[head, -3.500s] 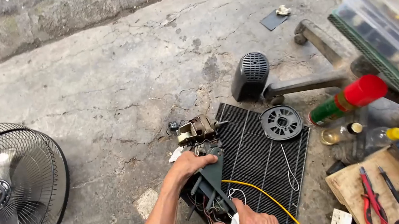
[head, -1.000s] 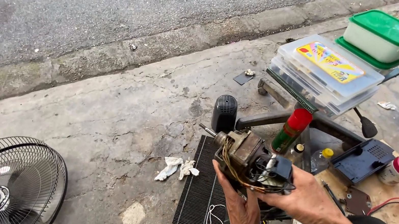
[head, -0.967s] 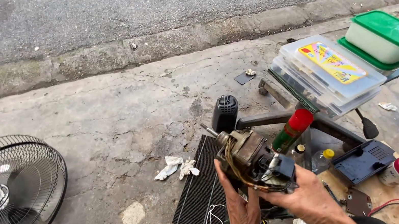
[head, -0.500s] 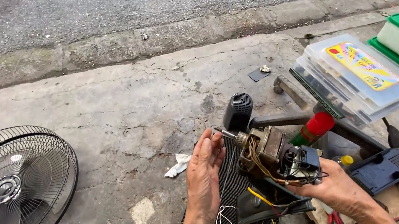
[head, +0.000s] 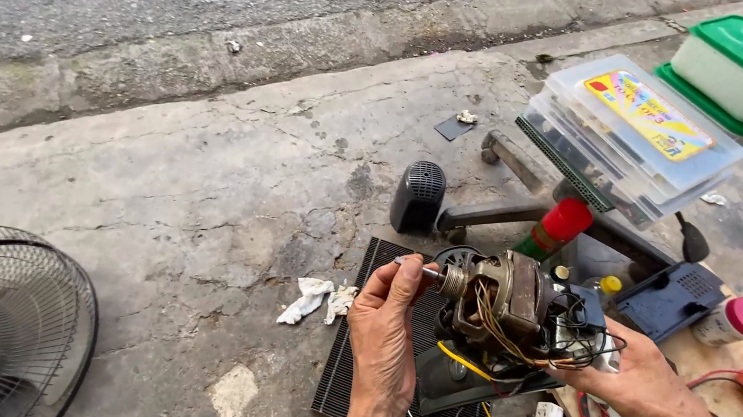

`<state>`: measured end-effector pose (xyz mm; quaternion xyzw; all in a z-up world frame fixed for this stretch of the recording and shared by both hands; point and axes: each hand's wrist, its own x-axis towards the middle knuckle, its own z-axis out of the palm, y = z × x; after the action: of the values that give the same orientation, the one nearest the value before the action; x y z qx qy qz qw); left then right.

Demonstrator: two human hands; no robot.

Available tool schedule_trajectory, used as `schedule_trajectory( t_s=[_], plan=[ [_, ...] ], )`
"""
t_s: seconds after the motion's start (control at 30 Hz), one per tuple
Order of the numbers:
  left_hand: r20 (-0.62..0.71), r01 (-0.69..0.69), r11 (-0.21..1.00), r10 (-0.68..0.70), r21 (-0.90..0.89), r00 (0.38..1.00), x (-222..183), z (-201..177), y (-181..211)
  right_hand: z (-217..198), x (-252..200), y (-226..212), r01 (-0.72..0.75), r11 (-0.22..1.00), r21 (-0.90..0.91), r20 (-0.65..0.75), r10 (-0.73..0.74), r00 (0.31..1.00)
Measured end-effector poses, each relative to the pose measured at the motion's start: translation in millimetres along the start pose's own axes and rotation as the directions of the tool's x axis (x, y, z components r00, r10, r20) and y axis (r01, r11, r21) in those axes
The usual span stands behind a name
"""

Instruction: Inspecting and repairing a fan motor by testing electrical connections with a multimeter, stripping wires, and examining internal components.

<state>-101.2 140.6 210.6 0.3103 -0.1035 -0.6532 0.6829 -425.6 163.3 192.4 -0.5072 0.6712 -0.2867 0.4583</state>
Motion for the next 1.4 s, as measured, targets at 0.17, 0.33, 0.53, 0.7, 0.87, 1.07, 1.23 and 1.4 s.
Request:
schedule_trajectory(
  t_s=[0.17, 0.33, 0.53, 0.7, 0.87, 1.07, 1.23, 1.4],
  plan=[
    [-0.063, -0.044, 0.993, 0.051, 0.114, 0.997, 0, 10, -11, -20, 1, 39, 0.051, 0.997, 0.055, -0.016, -0.05, 0.999],
    [-0.043, -0.026, 0.99, 0.033, 0.141, 0.999, -5, 14, -7, -23, 1, 47, 0.024, 0.993, 0.112, -0.017, -0.022, 1.0],
    [0.018, -0.017, 0.98, 0.014, 0.2, 1.0, -9, 16, -4, -27, 2, 48, 0.068, 0.997, 0.021, -0.033, -0.068, 0.997],
    [0.039, -0.045, 0.973, 0.037, 0.227, 0.999, -4, 11, -5, -8, -15, -7, -0.071, 0.995, -0.075, -0.081, 0.064, 0.995],
    [0.011, -0.06, 0.977, 0.059, 0.206, 0.998, 3, 2, -17, 6, -25, -23, 0.081, 0.995, 0.05, -0.022, -0.08, 0.997],
    [-0.044, -0.094, 0.991, 0.099, 0.097, 0.994, 14, -17, -20, 19, -36, -57, 0.118, 0.993, -0.029, 0.011, -0.118, 0.993],
    [-0.065, -0.054, 0.987, 0.064, 0.151, 0.996, 8, -10, -9, 19, -40, -67, 0.203, 0.979, 0.004, 0.055, -0.203, 0.978],
    [0.007, -0.08, 0.993, 0.079, 0.085, 0.997, 9, -15, -7, 20, -40, -62, 0.214, 0.965, -0.152, 0.044, -0.209, 0.977]
  ],
)
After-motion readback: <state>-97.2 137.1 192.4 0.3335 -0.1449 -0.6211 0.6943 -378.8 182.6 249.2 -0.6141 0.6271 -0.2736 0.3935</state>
